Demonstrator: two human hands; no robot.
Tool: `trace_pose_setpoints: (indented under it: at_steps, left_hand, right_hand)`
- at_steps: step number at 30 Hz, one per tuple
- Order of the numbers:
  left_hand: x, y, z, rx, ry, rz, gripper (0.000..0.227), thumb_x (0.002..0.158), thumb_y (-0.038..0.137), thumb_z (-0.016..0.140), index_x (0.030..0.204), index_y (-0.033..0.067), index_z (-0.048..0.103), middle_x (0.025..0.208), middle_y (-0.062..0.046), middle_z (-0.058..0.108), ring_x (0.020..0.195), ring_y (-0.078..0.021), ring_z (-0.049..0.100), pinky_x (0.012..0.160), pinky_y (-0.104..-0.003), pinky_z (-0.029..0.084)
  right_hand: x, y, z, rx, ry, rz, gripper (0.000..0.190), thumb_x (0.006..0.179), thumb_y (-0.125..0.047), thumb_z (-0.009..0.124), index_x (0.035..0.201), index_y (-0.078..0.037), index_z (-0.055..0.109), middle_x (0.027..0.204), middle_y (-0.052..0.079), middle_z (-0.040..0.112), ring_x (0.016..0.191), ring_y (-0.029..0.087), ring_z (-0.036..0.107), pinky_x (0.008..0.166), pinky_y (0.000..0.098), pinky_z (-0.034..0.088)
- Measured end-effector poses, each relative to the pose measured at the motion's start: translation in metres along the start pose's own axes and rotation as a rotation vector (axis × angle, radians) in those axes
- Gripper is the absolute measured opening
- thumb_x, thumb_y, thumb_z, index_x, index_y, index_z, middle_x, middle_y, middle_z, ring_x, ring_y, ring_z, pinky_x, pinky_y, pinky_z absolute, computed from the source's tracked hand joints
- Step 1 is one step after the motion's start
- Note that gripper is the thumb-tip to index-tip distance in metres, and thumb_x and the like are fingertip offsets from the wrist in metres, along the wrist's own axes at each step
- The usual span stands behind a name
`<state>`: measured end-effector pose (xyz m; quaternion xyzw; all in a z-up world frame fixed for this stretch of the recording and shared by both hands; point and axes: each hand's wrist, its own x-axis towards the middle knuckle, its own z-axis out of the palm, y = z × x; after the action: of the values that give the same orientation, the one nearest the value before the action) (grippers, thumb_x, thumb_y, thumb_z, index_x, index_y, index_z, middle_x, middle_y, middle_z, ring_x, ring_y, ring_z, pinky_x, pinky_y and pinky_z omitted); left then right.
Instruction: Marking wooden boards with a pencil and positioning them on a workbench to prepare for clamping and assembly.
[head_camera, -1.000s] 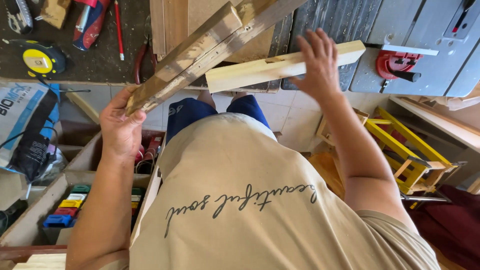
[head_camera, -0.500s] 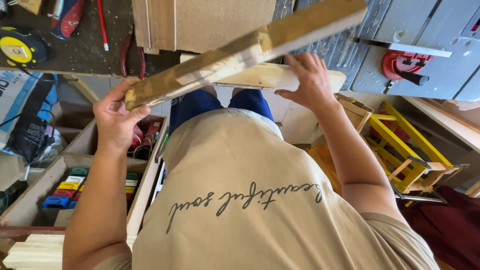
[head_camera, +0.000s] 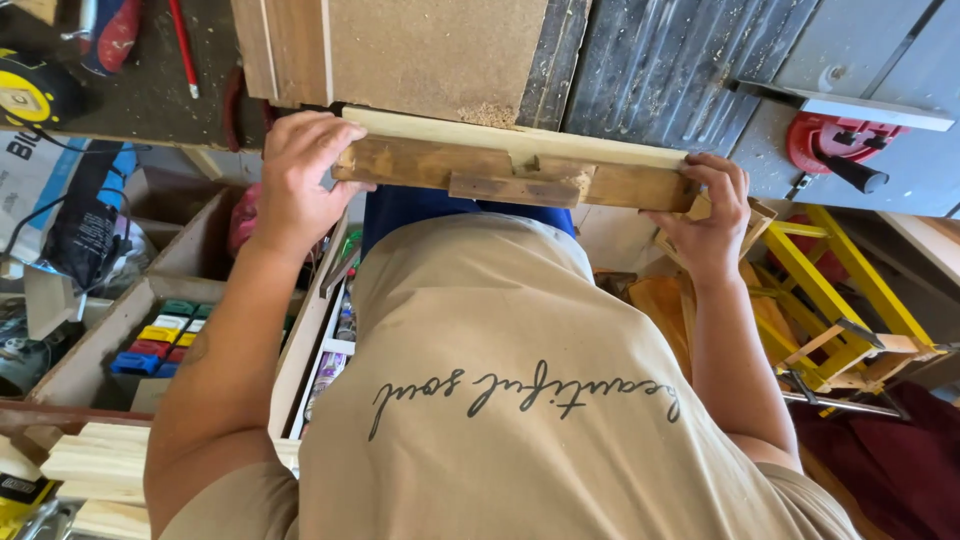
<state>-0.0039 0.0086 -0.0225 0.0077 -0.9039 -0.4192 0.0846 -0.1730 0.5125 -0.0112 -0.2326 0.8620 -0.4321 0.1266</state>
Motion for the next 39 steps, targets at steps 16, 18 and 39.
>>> trace_pose_setpoints:
  at_steps: [16,18,39]
  left_hand:
    - [0.027,0.043,0.015,0.457,-0.106,-0.062,0.054,0.074,-0.021,0.081,0.123,0.0008,0.078,0.124,-0.013,0.068,0.118,-0.0329,0.059,0.099,-0.041,0.059]
    - [0.025,0.041,0.015,0.467,-0.125,-0.069,0.053,0.073,-0.020,0.082,0.122,0.0010,0.077,0.124,-0.012,0.068,0.117,-0.0326,0.059,0.097,-0.041,0.060]
    - [0.042,0.061,0.007,0.432,-0.260,-0.151,0.052,0.080,-0.030,0.070,0.125,-0.0046,0.075,0.129,-0.016,0.068,0.108,-0.0345,0.060,0.094,-0.043,0.059]
  right_hand:
    - [0.006,-0.001,0.006,-0.224,-0.002,-0.120,0.065,0.059,0.017,0.088,0.123,0.011,0.079,0.116,0.025,0.068,0.109,0.048,0.068,0.096,0.0548,0.059]
    - [0.003,0.004,0.006,-0.213,-0.009,-0.112,0.065,0.059,0.016,0.088,0.123,0.011,0.080,0.116,0.025,0.067,0.109,0.048,0.067,0.097,0.0541,0.059]
    - [0.014,-0.018,-0.003,-0.351,-0.201,-0.040,0.040,0.084,0.004,0.087,0.123,0.006,0.079,0.124,0.021,0.078,0.113,0.042,0.069,0.104,0.0523,0.057]
